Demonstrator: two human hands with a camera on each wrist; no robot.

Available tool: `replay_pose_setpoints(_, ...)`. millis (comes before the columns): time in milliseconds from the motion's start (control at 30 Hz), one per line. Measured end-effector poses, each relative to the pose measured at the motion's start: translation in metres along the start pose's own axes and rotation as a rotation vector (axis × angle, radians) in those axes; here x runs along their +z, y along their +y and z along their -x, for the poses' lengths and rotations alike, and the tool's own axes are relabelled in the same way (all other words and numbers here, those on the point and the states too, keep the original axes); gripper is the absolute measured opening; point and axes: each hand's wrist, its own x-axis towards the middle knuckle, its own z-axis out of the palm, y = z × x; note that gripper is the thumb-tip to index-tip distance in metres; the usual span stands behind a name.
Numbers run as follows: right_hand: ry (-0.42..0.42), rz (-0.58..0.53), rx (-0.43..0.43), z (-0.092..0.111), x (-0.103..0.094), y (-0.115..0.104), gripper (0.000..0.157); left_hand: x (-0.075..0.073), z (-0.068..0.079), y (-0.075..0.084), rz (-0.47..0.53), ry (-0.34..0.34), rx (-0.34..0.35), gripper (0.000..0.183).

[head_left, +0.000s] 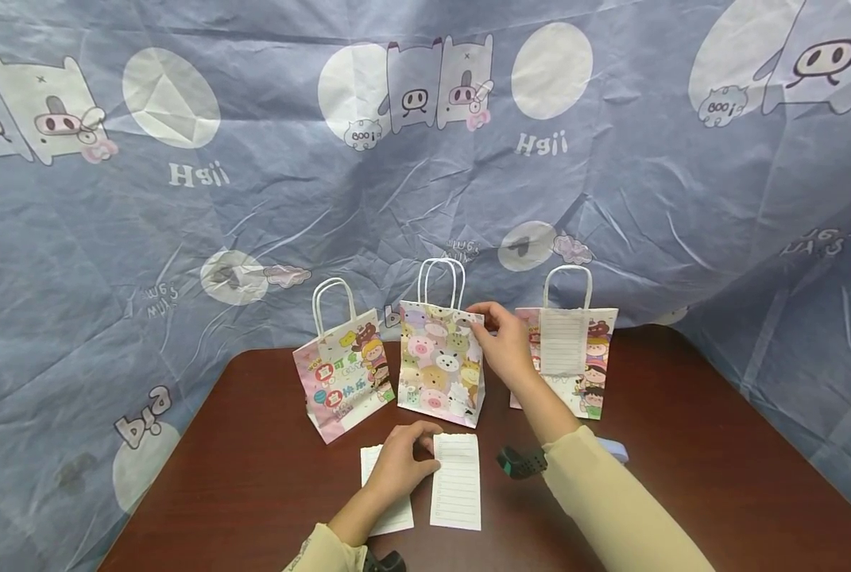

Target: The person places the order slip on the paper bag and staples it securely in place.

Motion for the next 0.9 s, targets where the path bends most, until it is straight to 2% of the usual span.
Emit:
replay_pose_setpoints(233,-0.008,-0.063,-0.024,0.007,-0.004,0.000,0.019,0.001,-0.001,0.001,0.001,0.015,-0.003,0.042)
replay_pose_setpoints(467,-0.022,-0.049,-0.032,0.015,-0.010,0.000,0.020,0.003,0.001,-0.001,0.012,0.027,0.006,0.041)
replay_pose_setpoints(700,-0.038,-0.036,-0.029,0.023,-0.018,0.003,0.023,0.002,0.002,0.001,0.051,0.056,-0.036,0.040)
replay_pose_setpoints(900,-0.035,-0.031,-0.034,0.029,-0.025,0.004,0.023,0.001,0.000,0.002,0.071,0.074,-0.043,0.039)
